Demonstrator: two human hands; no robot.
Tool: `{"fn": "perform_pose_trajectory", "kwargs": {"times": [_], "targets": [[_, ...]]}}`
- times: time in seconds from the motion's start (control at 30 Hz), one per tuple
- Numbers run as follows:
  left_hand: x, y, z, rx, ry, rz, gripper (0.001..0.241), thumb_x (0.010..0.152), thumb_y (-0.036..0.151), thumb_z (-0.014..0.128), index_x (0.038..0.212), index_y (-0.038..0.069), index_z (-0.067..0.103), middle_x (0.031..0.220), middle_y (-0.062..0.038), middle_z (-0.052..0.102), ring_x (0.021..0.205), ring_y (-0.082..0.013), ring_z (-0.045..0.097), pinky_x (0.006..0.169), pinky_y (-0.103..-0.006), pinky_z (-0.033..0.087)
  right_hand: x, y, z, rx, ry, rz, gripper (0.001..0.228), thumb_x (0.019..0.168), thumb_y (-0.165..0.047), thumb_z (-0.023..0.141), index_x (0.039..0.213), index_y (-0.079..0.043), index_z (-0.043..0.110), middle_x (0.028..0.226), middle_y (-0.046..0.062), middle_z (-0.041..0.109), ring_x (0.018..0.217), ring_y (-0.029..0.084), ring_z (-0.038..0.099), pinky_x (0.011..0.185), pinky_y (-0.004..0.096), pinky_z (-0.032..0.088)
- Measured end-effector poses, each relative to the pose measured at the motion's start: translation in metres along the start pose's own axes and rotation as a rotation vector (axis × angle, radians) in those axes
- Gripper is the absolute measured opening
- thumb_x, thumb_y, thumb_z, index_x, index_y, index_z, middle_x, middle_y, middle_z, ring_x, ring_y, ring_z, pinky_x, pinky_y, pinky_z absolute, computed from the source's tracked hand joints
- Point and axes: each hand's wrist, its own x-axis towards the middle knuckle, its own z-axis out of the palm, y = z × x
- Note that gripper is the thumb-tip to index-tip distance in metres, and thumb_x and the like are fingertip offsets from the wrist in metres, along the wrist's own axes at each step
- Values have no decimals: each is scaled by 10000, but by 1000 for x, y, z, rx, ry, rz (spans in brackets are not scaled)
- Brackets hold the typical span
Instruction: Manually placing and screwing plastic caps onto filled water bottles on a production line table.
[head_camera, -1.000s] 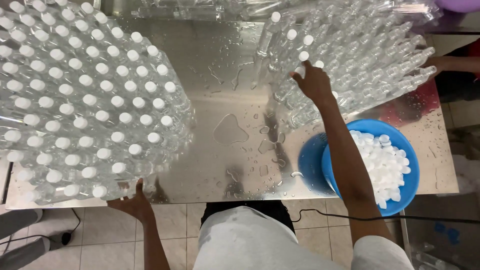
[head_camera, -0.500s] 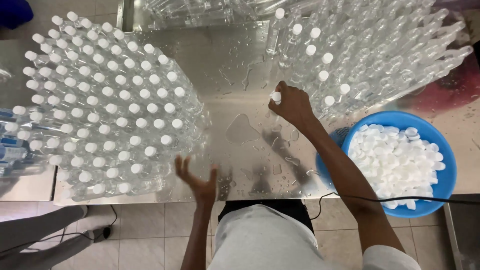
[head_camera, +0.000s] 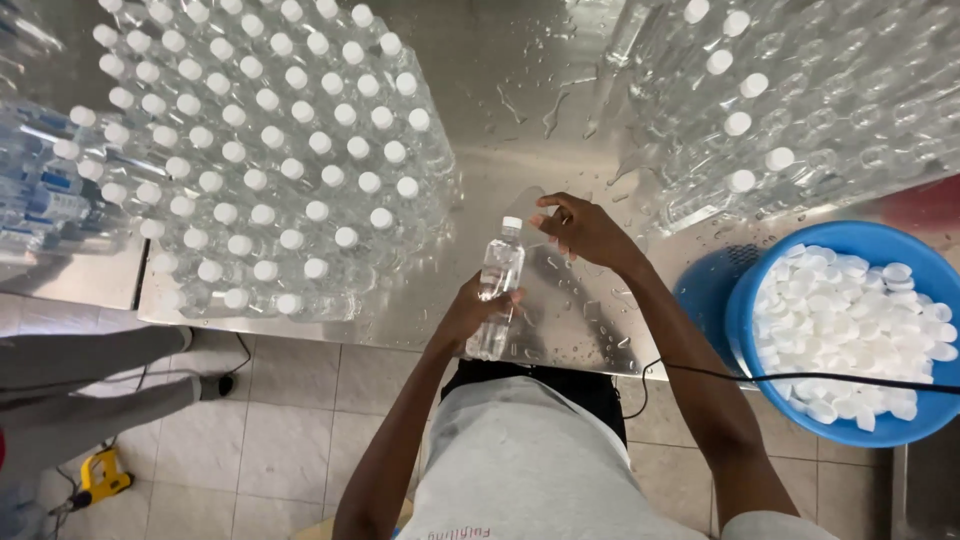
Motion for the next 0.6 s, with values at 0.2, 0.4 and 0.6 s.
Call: {"fn": "perform_pose_trajectory", "kwargs": {"times": [0.2, 0.4, 0.6], "targets": [[-21, -39, -32, -100, 45, -236, 751, 961, 445, 847, 1547, 79, 554, 1383, -200, 709, 1164, -270, 747, 916, -510, 638, 21, 66, 16, -207, -29, 28, 421, 1103, -298, 639, 1430, -37, 677, 960, 185, 758, 724, 232, 718, 624, 382, 596], [-41, -14, -24, -146, 2, -203, 693, 922, 442, 866, 1444, 50, 632, 1218, -175, 749, 1079, -279, 751, 874, -477, 659, 22, 55, 36, -343, -129, -8, 440, 1118, -186, 547, 1554, -144, 598, 1360, 321, 685, 1262, 485, 695, 942, 568, 621], [-26, -38, -27, -272, -190, -110, 672, 926, 358, 884, 1443, 26, 612, 1176, -213, 772, 978, -322, 798, 806, -474, 704, 24, 55, 34, -225, -323, -340, 398, 1112, -62, 570, 1505, -78, 629, 1495, 207, 645, 1315, 414, 660, 1020, 544, 581]]}}
